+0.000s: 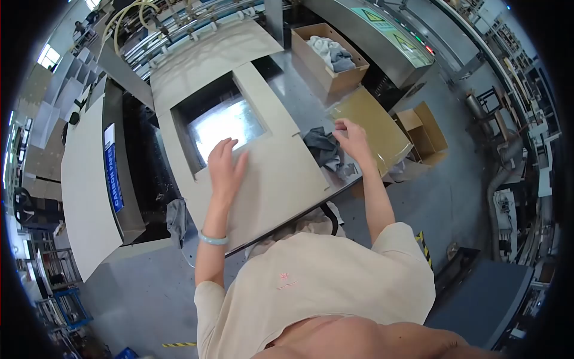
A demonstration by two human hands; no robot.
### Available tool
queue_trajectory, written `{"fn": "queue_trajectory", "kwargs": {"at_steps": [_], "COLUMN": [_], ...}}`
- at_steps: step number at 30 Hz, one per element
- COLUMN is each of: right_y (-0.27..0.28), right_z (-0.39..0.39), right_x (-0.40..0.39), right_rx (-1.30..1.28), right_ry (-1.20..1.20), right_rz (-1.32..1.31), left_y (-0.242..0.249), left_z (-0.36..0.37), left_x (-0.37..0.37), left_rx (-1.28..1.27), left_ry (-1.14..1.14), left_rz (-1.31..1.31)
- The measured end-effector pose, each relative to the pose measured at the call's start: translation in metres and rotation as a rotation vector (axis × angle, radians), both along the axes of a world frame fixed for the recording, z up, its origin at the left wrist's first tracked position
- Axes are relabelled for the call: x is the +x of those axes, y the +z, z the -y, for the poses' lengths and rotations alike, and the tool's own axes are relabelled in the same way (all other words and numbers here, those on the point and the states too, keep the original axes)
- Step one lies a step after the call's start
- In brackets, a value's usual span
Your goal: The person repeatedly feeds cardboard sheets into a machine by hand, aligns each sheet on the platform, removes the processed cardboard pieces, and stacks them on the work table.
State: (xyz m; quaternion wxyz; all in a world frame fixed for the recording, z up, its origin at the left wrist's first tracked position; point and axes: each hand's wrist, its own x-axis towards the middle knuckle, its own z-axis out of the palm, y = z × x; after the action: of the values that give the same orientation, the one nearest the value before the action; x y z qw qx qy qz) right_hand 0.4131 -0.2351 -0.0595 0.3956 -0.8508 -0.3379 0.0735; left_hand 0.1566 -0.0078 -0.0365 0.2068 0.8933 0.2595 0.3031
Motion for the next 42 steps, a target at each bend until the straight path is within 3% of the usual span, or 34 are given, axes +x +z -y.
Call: {"fn": "queue_trajectory", "kwargs": {"at_steps": [4,9,12,17,19,27,33,36,38,40,42], "right_y": [-0.019,-0.034,-0.045,-0.071,-0.078,-0.077,-0.024,0.037,0.045,0.023,0.01], "right_z": [0.022,0.014,0.009,0.005,0.004,0.006,-0.006,-0.049,-0.066,-0.078,-0.084], "right_x": [-0.013,-0.029,-0.03,-0.029,-0.026,-0.023,-0.042,-0.076,-0.076,-0.064,-0.055], "right_rx": [-0.003,0.056,0.065,-0.007,0.055,0.007,0.032,0.062,0.079,0.264,0.429], "right_ry": [-0.061,-0.066,-0.077,-0.113,-0.128,-0.07,-0.045,-0.316,-0.404,0.025,0.443], "right_rz": [0.087,0.149,0.279,0.392,0.378,0.344,0.469,0.519,0.538,0.376,0.197], "left_y": [0.009,-0.015,-0.032,-0.049,-0.056,-0.055,0.06,0.142,0.201,0.238,0.253], "left_z": [0.029,0.071,0.088,0.089,0.088,0.091,0.092,0.087,0.091,0.101,0.11], "left_x": [0.072,0.151,0.177,0.2,0.202,0.198,0.156,0.105,0.063,0.02,-0.013], "left_rx": [0.141,0.355,0.526,0.571,0.606,0.456,0.358,0.334,0.331,0.329,0.484], "left_ry": [-0.356,-0.529,-0.472,-0.512,-0.514,-0.493,-0.608,-0.793,-0.819,-0.786,-0.686], "left_rz": [0.029,-0.139,-0.353,-0.494,-0.373,-0.473,-0.358,0.033,0.28,0.395,0.579]}}
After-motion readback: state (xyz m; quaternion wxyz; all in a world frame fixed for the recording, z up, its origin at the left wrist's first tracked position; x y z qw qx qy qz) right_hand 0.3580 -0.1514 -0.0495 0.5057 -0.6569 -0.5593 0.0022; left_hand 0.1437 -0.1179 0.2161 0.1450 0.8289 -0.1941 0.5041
